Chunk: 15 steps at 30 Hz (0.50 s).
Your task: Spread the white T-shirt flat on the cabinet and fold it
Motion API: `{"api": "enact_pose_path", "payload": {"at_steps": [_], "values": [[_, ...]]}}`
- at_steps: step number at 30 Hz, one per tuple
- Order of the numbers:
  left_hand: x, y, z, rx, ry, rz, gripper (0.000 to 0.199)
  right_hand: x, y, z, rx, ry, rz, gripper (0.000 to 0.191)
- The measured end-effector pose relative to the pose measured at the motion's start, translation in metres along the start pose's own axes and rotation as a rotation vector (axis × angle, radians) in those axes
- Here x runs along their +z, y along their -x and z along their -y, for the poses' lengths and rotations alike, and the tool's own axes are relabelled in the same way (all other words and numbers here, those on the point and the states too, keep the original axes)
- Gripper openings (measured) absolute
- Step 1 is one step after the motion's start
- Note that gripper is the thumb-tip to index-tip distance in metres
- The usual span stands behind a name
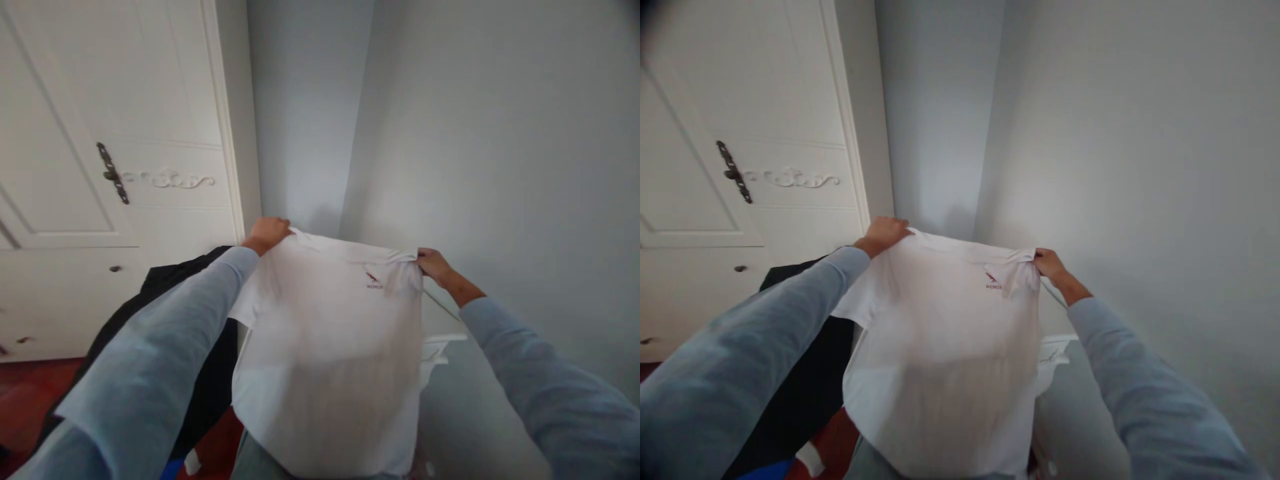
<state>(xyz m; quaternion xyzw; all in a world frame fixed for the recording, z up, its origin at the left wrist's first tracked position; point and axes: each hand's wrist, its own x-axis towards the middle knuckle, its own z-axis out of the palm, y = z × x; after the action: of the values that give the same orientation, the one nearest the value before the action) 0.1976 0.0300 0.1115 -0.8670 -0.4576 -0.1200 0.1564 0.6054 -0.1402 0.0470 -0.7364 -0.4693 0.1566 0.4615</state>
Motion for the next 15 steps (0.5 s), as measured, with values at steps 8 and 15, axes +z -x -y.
{"api": "enact_pose_path", "payload": {"at_steps": [8, 15], "values": [[0.138, -0.021, -0.007, 0.013, 0.054, 0.173, 0.055, 0.078, -0.060, -0.086, -0.060, 0.346, -0.008, 0.017], [0.194, 0.008, 0.040, -0.020, 0.203, 0.451, 0.086, 0.097, -0.059, -0.122, -0.099, 0.427, -0.006, 0.040]]}}
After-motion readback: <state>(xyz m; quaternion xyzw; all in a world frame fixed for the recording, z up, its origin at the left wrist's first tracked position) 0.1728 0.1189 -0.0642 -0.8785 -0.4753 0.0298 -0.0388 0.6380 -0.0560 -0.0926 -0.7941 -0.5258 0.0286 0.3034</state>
